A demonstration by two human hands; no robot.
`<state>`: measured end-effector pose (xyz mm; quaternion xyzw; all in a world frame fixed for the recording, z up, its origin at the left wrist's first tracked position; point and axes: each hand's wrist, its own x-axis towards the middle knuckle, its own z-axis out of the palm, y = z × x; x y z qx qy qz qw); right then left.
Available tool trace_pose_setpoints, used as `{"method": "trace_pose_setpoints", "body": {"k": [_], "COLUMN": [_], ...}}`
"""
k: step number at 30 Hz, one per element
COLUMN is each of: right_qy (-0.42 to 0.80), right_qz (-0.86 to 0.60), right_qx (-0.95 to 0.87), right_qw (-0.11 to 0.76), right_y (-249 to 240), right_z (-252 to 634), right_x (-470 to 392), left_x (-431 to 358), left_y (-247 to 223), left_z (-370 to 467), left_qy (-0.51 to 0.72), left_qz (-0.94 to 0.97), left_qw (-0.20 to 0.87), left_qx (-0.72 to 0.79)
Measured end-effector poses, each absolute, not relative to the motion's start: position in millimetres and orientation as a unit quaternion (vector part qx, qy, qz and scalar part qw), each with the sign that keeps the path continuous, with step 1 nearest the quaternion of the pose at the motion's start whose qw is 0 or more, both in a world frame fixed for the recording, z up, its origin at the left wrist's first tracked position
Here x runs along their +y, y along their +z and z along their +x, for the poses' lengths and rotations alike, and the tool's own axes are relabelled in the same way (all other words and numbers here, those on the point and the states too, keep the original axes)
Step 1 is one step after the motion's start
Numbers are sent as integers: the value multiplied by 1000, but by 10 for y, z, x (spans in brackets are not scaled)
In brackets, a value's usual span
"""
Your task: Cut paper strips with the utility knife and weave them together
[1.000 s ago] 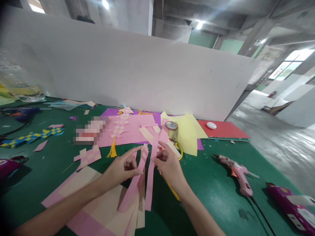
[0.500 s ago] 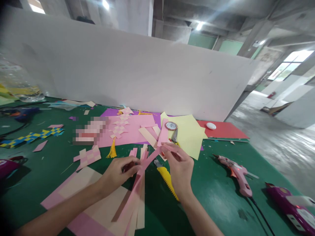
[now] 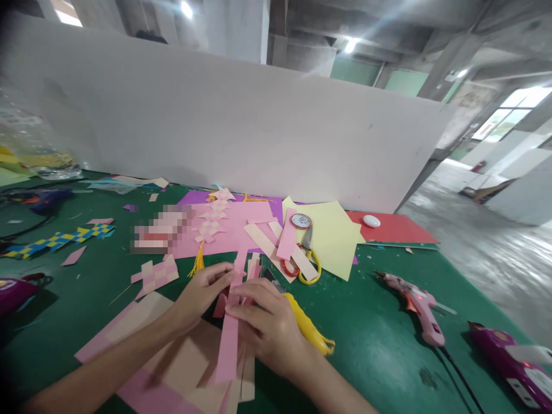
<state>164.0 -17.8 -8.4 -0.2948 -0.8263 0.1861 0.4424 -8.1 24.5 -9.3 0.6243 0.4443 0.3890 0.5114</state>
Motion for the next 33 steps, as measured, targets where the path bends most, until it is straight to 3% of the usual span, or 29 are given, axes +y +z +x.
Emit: {"method": "trace_pose_setpoints", "body": {"k": [13,21,28,33], "right_qy": [299,311,399,412], "right_qz": [-521,-538,-488,-461], "right_qx": [-698,-690,-631,-635], "right_qw": [390,371,453,462], "right_y": [-180,-172,-67,-42], "right_z": [1564,1582,1675,1663], "right_x": [-77,-75,-18,-27], "left_x": [151,146,120,120], "left_y": [-107,-92,-77,-112], "left_z": [-72,-76,-73,-74], "left_qy": [320,299,271,256], "left_qz": [735,765,787,802], "left_qw": [412,387,402,402], "left_qx": [434,418,382,358]}}
